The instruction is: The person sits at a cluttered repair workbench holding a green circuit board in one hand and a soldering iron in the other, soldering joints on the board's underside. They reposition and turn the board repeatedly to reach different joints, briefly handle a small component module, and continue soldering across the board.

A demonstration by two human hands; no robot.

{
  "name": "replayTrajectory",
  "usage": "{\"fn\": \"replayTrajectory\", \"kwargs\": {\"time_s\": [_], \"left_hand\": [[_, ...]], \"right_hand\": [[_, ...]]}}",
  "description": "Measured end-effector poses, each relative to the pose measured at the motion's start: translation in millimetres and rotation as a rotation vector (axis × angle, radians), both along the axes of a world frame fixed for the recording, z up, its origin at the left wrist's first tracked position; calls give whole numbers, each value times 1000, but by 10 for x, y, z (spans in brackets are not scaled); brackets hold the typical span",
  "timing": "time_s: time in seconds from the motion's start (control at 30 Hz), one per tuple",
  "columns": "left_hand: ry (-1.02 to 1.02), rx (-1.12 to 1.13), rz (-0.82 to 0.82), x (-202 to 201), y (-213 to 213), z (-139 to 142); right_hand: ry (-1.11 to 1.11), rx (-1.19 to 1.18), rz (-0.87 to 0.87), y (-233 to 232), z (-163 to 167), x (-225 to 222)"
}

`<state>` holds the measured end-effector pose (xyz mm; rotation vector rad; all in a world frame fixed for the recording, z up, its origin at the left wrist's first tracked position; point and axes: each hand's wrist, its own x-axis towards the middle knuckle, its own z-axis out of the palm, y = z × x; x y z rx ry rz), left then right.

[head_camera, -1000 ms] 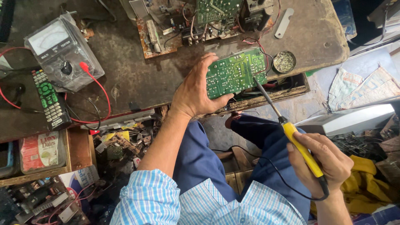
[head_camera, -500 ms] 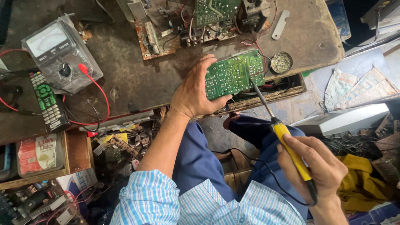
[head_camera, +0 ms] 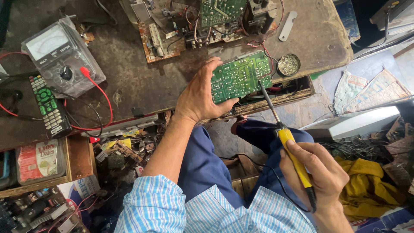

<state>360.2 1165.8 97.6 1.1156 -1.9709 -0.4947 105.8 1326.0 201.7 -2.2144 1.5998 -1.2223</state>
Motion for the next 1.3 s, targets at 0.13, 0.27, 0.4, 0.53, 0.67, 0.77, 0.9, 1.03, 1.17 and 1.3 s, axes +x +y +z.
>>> {"fn": "replayTrajectory", "kwargs": {"time_s": [0.13, 0.27, 0.4, 0.53, 0.67, 0.77, 0.9, 1.03, 1.17, 1.3], "left_hand": [[38, -32, -10, -25, -14, -7], [41, -60, -3, -73, -5, -17], [44, -85, -23, -107, -52, -50], [23, -94, -39, -111, -143, -51], [63, -72, -18, -141, -147, 8], [96, -2, -32, -149, -149, 49], [95, -12, -34, -114, -190, 55], [115, -86, -61, -112, -242, 29], [85, -64, -35, -114, -243, 27], [69, -35, -17, -136, -214, 16]], "right_hand": [[3, -2, 6, -5, -16, -46], [-1, -18, 14, 3, -2, -51], [-22, 1, -4, -30, 25, -58], [27, 18, -24, -80, -8, -99], [12, 10, -18, -59, -145, -225], [-99, -65, -64, -126, -318, -388], [-285, -64, -157, -209, -386, -639], [-447, 82, -321, -455, -337, -760], [-499, 180, -300, -704, -296, -750], [-528, 204, -253, -812, -300, -696]]}}
